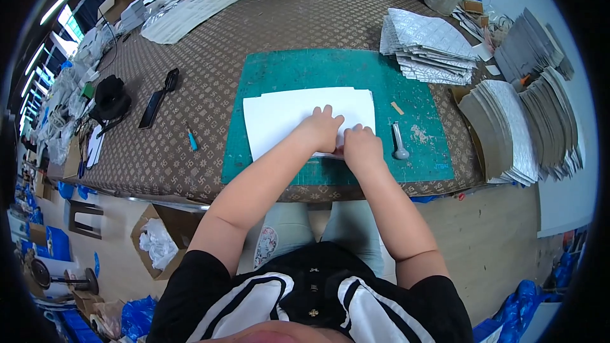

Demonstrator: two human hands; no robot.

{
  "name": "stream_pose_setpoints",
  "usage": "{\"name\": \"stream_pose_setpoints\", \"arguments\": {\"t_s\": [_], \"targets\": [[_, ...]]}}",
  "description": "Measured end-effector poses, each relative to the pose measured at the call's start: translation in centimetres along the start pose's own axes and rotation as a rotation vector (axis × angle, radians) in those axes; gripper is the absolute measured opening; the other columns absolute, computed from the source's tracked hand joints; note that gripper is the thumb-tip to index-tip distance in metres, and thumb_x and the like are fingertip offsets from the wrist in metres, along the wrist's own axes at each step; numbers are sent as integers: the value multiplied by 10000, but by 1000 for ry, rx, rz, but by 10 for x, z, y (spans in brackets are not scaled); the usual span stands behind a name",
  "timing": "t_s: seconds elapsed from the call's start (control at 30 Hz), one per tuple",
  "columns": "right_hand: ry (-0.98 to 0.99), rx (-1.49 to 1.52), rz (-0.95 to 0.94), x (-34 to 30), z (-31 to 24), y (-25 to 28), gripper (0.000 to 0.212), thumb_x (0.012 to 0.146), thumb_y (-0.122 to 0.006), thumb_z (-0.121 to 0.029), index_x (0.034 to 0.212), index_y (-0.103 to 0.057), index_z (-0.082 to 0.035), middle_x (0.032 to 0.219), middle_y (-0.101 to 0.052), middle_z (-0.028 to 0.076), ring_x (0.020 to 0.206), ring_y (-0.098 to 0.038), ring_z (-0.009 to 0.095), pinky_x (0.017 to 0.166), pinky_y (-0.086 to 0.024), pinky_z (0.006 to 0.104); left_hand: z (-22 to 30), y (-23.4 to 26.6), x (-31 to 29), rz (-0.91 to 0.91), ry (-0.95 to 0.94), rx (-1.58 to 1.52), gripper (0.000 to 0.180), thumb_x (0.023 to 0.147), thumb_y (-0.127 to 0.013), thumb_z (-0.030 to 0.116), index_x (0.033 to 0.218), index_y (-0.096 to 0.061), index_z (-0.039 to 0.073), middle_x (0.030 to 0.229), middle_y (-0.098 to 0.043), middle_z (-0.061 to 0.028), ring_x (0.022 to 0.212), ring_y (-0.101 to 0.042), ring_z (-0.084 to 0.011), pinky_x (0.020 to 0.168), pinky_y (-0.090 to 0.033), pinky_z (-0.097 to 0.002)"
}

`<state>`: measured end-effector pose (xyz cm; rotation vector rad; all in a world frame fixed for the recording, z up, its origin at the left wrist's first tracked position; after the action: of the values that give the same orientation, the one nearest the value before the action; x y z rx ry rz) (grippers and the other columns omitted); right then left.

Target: Arranging and packaging patterned fabric components with white paper inserts at a workstation.

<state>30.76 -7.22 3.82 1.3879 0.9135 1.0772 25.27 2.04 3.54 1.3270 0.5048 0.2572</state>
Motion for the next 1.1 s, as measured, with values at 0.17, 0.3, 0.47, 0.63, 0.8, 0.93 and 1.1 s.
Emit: {"name": "stream_pose_setpoints", "arguments": {"t_s": [0.17,0.3,0.47,0.63,0.8,0.93,1.1], "targets": [[-37,123,27,-10,11,5,200,843,-754,-174,984,-695,-45,1015,-679,144,971,-675,341,755,-590,446,11,6,-4,-49,11,18,808,693,-872,368,1414,-570,161,1393,-527,-220,1275,-495,-482,1002,-524,-505],[-247,515,-4,-24,38,22,259,818,-792,-135,1022,-670,-32,1039,-678,151,974,-660,360,789,-559,462,8,10,-6,-73,5,35,919,643,-925,447,1441,-547,191,1428,-520,-195,1305,-485,-471,1011,-515,-498],[-292,311,484,-60,109,23,332,833,-816,-142,1101,-653,-35,1050,-660,163,982,-632,348,850,-520,454,10,5,7,-135,-2,-9,1010,602,-954,490,1460,-523,178,1452,-516,-171,1334,-481,-438,1043,-485,-491],[-415,278,414,-78,122,2,345,845,-814,-154,1136,-660,-48,1053,-638,174,974,-618,338,853,-505,448,12,0,16,-254,15,-12,983,683,-949,372,1514,-450,209,1539,-422,-124,1421,-367,-503,895,-614,-586],[-453,365,355,-79,120,-10,370,827,-806,-148,1153,-661,-51,1014,-622,162,941,-619,340,822,-508,451,13,3,9,-213,26,-1,1001,655,-950,422,1498,-470,177,1493,-473,-142,1364,-444,-439,986,-537,-545],[-519,401,342,-76,128,-8,368,806,-780,-141,1141,-664,-41,961,-610,149,898,-620,334,789,-512,446,19,14,2,-199,79,-25,1016,642,-948,455,1495,-472,175,1489,-474,-136,1344,-464,-431,959,-559,-550],[-539,442,349,-71,143,8,324,777,-738,-137,1071,-664,-21,963,-634,184,856,-645,361,768,-526,464,21,16,-3,-211,127,-41,1019,651,-940,465,1505,-453,197,1521,-432,-107,1358,-423,-486,841,-631,-599]]}}
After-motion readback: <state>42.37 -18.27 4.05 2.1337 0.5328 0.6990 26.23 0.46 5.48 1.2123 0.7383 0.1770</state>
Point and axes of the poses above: each hand's wrist, its own x-axis towards the middle knuckle, its own y-axis out of the back of the hand, z = x × y, the point moved 6 cm from there along x, towards the middle knuckle
